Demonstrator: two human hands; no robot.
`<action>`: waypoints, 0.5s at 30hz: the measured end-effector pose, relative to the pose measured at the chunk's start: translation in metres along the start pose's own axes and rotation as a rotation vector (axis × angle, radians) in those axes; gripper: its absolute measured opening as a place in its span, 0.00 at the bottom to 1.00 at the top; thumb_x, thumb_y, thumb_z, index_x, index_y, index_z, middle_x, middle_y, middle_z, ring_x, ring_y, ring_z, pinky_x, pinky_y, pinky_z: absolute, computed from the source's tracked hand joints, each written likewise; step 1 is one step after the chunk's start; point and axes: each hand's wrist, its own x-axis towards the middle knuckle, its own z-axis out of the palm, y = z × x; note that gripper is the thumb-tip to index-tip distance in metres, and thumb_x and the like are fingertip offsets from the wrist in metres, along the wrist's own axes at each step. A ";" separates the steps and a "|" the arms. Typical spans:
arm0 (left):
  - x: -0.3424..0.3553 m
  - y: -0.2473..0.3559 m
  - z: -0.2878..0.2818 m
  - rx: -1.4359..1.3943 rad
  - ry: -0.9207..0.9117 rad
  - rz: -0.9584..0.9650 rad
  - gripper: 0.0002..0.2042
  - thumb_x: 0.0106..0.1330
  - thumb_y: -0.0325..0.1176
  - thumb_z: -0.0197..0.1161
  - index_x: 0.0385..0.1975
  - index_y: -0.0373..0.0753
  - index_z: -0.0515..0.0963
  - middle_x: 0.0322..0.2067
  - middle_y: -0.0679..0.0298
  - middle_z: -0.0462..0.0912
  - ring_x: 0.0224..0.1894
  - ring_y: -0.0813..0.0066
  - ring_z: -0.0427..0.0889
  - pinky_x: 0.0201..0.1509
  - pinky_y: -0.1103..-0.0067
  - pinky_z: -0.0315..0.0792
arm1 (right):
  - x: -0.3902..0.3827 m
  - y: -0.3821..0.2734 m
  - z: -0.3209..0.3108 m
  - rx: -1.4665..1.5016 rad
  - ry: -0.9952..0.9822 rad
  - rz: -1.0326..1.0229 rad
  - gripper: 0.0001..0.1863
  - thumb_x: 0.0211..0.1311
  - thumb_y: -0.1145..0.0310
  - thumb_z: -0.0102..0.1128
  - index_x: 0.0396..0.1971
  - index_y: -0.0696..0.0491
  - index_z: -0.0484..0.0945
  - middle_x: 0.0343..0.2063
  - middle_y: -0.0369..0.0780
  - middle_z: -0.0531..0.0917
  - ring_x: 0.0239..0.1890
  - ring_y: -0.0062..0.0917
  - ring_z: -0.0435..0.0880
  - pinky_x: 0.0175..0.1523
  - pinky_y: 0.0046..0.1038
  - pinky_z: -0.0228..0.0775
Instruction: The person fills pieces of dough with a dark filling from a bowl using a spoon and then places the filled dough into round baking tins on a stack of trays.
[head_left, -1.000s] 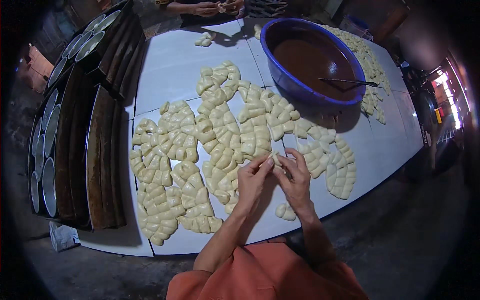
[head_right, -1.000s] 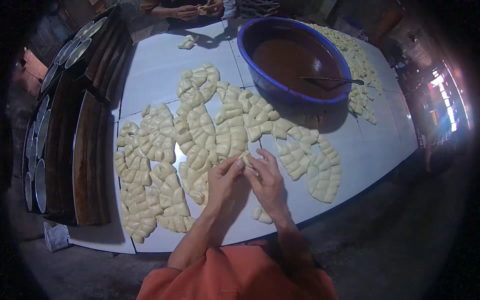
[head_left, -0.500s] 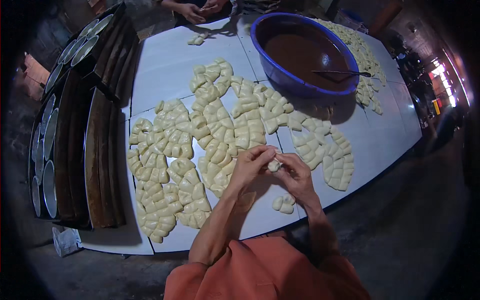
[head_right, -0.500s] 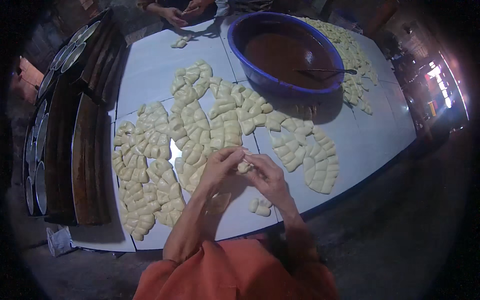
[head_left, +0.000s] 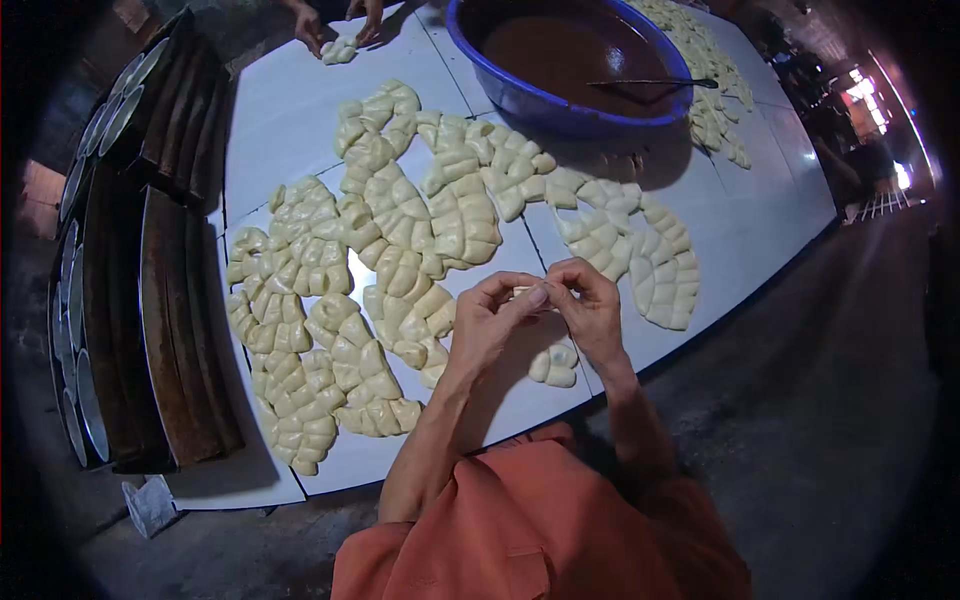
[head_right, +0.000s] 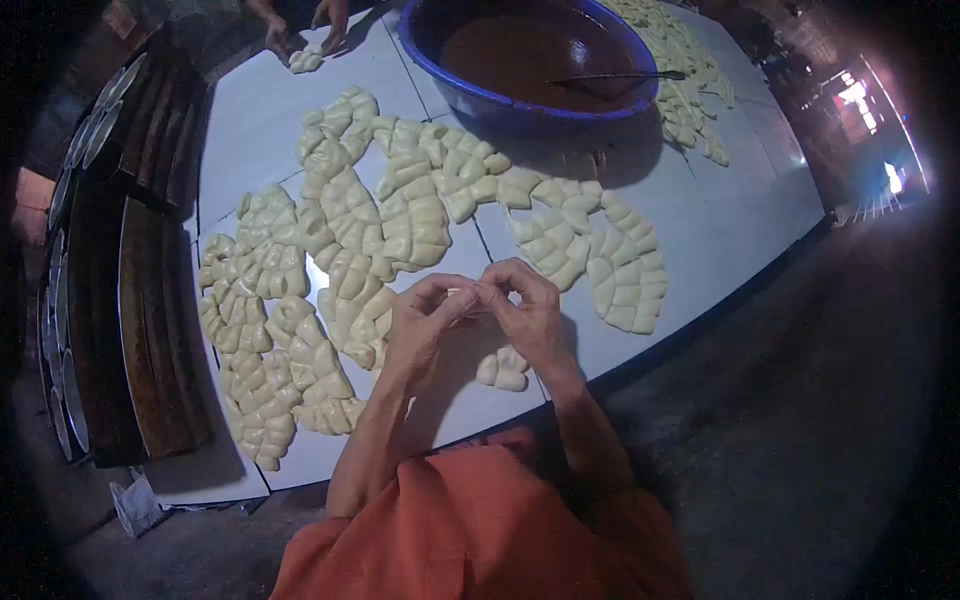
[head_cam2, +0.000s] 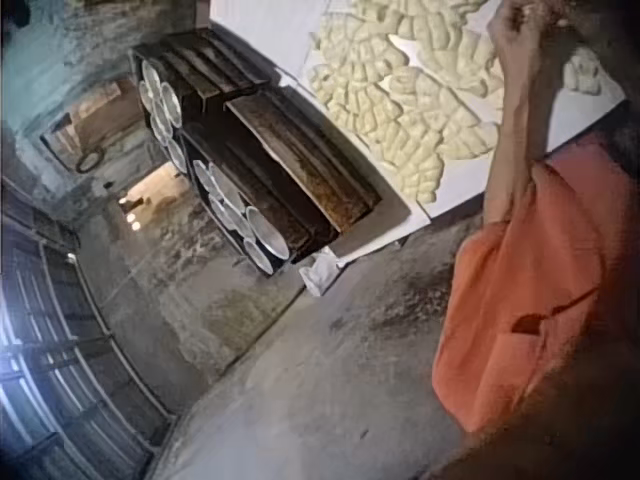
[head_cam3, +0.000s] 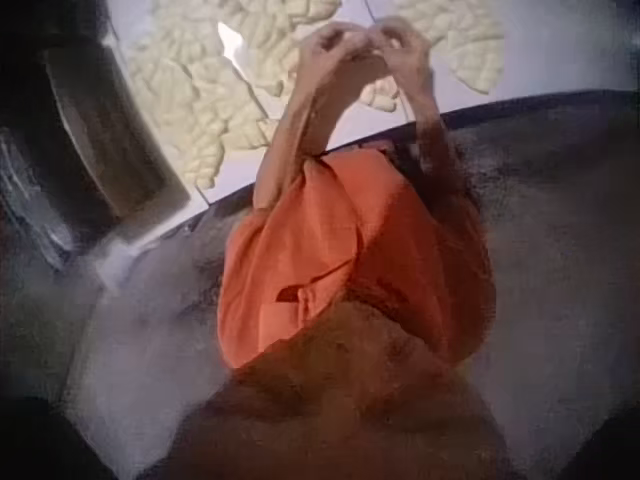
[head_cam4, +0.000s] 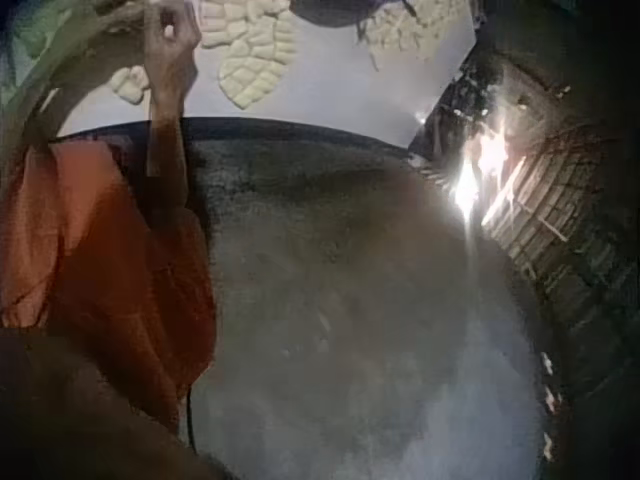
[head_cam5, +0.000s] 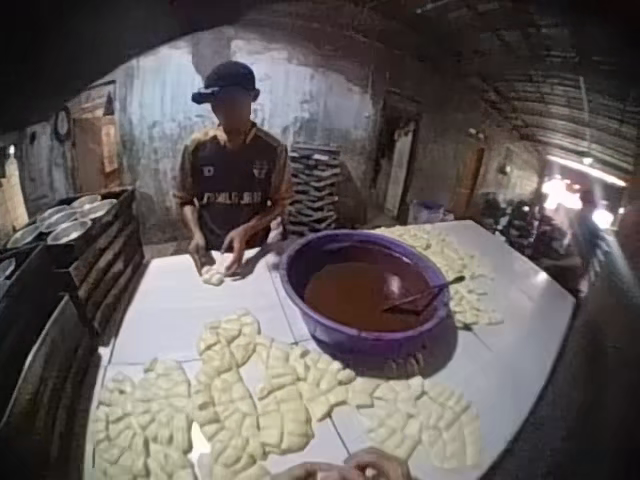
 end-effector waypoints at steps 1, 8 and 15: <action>0.001 -0.005 -0.002 -0.001 0.036 -0.031 0.10 0.69 0.33 0.63 0.41 0.31 0.81 0.33 0.63 0.84 0.32 0.82 0.81 0.36 0.83 0.77 | -0.004 -0.007 -0.001 0.006 0.016 0.196 0.10 0.62 0.73 0.64 0.41 0.59 0.78 0.37 0.39 0.81 0.38 0.21 0.79 0.43 0.24 0.73; -0.014 0.005 0.000 0.195 -0.002 -0.328 0.17 0.73 0.40 0.57 0.50 0.31 0.78 0.39 0.58 0.83 0.38 0.77 0.82 0.36 0.82 0.77 | -0.034 -0.020 -0.027 -0.140 -0.198 0.134 0.11 0.62 0.74 0.62 0.44 0.59 0.80 0.41 0.42 0.81 0.42 0.28 0.82 0.47 0.29 0.76; -0.063 0.019 -0.068 0.508 0.304 -0.125 0.16 0.70 0.34 0.59 0.54 0.33 0.76 0.37 0.61 0.83 0.35 0.81 0.79 0.35 0.83 0.74 | -0.045 -0.004 -0.024 -0.579 -0.313 0.160 0.15 0.64 0.65 0.59 0.48 0.54 0.80 0.41 0.45 0.79 0.45 0.42 0.79 0.51 0.37 0.71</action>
